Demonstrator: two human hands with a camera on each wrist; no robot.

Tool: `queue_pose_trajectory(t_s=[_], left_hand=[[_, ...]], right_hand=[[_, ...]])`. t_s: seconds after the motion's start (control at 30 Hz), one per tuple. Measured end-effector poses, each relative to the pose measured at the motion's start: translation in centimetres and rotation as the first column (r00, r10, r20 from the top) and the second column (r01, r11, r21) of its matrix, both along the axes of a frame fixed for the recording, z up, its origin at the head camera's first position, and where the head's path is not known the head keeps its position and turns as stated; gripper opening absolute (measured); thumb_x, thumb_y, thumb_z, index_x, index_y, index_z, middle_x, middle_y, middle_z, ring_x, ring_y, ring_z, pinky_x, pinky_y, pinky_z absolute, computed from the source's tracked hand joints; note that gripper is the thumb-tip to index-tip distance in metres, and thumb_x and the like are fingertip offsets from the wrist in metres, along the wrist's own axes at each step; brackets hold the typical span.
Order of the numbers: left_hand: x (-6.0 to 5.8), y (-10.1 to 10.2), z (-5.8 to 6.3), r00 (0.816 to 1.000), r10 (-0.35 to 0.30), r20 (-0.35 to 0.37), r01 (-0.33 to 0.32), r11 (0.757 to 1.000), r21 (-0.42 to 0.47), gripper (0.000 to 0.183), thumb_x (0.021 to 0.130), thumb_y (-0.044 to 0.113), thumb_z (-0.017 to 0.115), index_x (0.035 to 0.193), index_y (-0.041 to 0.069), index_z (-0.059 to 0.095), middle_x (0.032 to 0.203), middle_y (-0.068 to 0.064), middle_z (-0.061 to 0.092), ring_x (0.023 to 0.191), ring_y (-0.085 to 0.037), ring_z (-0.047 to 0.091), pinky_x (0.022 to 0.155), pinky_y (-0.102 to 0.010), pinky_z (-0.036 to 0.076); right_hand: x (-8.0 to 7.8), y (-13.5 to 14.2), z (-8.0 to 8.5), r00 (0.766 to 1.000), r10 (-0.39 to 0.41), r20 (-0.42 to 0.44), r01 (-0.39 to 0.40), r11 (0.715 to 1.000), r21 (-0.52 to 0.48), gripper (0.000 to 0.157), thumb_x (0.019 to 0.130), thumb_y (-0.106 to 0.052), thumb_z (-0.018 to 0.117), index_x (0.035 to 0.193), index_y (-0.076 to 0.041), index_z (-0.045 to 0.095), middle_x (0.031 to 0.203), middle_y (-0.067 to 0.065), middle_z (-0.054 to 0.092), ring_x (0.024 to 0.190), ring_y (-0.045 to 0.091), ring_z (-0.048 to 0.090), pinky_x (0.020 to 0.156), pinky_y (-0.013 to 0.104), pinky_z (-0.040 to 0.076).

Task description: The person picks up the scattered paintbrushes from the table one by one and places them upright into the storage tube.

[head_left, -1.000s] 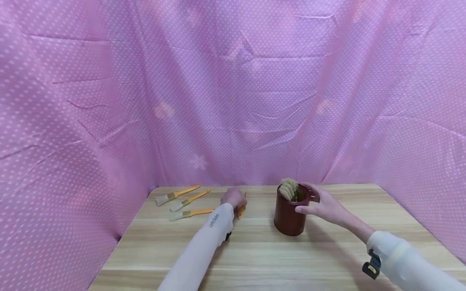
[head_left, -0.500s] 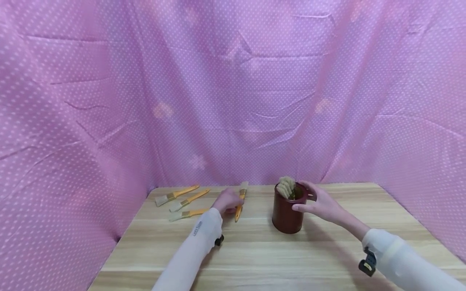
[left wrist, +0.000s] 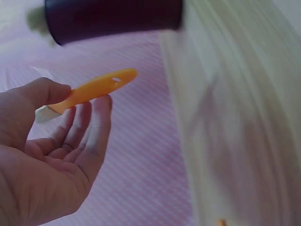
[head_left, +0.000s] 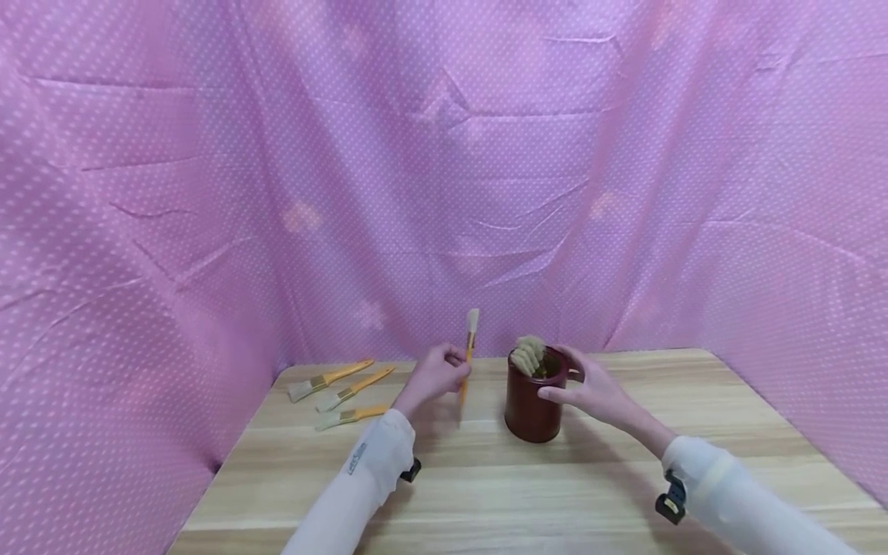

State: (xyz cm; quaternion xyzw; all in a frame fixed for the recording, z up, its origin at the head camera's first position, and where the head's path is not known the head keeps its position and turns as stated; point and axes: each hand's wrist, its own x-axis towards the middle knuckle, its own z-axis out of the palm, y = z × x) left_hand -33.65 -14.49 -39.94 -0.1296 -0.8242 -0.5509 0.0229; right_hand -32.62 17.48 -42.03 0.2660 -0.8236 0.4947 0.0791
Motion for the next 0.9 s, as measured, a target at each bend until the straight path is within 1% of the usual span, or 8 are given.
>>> queue_pose_trajectory(t_s=[0.1,0.2,0.33,0.43,0.53,0.67,0.77,0.9], left_hand=[[0.9,0.9,1.3,0.998,-0.016,-0.067,0.017,1.000,0.017,0.021,0.093,0.015,0.073,0.109,0.004,0.065,0.099,-0.008,0.066,0.083,-0.024,0.068,0.069,-0.034,0.061],[2.0,2.1,2.7,0.987,-0.037,-0.156,0.041,0.999,0.020,0.022,0.094,0.018,0.075,0.109,0.005,0.065,0.097,-0.007,0.067,0.083,-0.021,0.067,0.069,-0.036,0.061],[3.3,3.9,4.6,0.957,-0.047,-0.287,0.047,0.999,-0.009,0.020,0.093,0.017,0.075,0.106,0.006,0.065,0.092,-0.003,0.068,0.081,-0.018,0.067,0.069,-0.034,0.060],[3.9,5.4,5.5,0.934,-0.036,-0.356,0.029,0.999,-0.024,0.019,0.092,0.018,0.075,0.105,0.007,0.066,0.092,-0.001,0.068,0.082,-0.015,0.067,0.071,-0.029,0.058],[4.0,6.8,6.0,0.919,-0.016,-0.393,0.012,1.000,-0.014,0.020,0.093,0.019,0.075,0.105,0.007,0.065,0.092,0.000,0.068,0.082,-0.013,0.067,0.073,-0.027,0.057],[3.7,8.4,6.0,0.906,0.035,-0.422,-0.027,0.999,0.025,0.022,0.092,0.016,0.077,0.105,0.005,0.063,0.091,-0.001,0.068,0.081,-0.013,0.068,0.072,-0.025,0.058],[3.5,9.4,5.9,0.900,0.071,-0.430,-0.053,0.997,0.055,0.021,0.091,0.013,0.078,0.103,0.005,0.063,0.090,-0.001,0.068,0.080,-0.013,0.068,0.071,-0.024,0.058],[3.6,10.0,5.6,0.896,0.089,-0.435,-0.080,0.996,0.039,0.019,0.092,0.013,0.078,0.103,0.006,0.063,0.091,0.000,0.068,0.081,-0.012,0.069,0.070,-0.024,0.058]], right_hand=[[-0.1,-0.6,-0.2,1.000,-0.009,-0.007,0.009,1.000,-0.012,0.087,0.082,-0.035,0.088,0.151,-0.007,0.044,0.145,0.016,0.053,0.121,0.040,0.059,0.098,0.058,0.048],[-0.3,-1.1,-0.3,1.000,-0.017,-0.017,0.017,1.000,-0.010,0.087,0.082,-0.036,0.088,0.151,-0.008,0.044,0.143,0.014,0.055,0.119,0.039,0.060,0.097,0.057,0.049],[-0.4,-1.5,-0.2,1.000,-0.023,-0.012,0.023,0.999,-0.024,0.086,0.081,-0.036,0.089,0.150,-0.008,0.045,0.142,0.014,0.056,0.119,0.039,0.060,0.096,0.053,0.051],[-0.5,-1.7,-0.2,0.999,-0.031,-0.017,0.030,0.999,-0.036,0.087,0.080,-0.035,0.089,0.150,-0.007,0.045,0.141,0.015,0.056,0.118,0.039,0.060,0.096,0.052,0.051],[-0.7,-1.9,-0.3,0.999,-0.029,-0.025,0.028,0.999,-0.042,0.087,0.080,-0.035,0.089,0.149,-0.005,0.045,0.141,0.016,0.056,0.118,0.038,0.061,0.096,0.051,0.052],[-0.9,-2.0,-0.4,0.999,-0.027,-0.021,0.026,0.999,-0.040,0.086,0.080,-0.037,0.089,0.149,-0.007,0.046,0.140,0.013,0.057,0.119,0.036,0.060,0.096,0.049,0.052],[-0.9,-1.8,-0.4,0.999,-0.035,-0.008,0.034,0.999,-0.040,0.086,0.080,-0.038,0.089,0.148,-0.008,0.047,0.140,0.012,0.057,0.118,0.036,0.060,0.096,0.052,0.052],[-0.8,-1.7,-0.4,1.000,-0.027,-0.001,0.027,0.999,-0.047,0.087,0.080,-0.038,0.089,0.149,-0.007,0.045,0.141,0.014,0.056,0.119,0.038,0.060,0.096,0.056,0.050]])
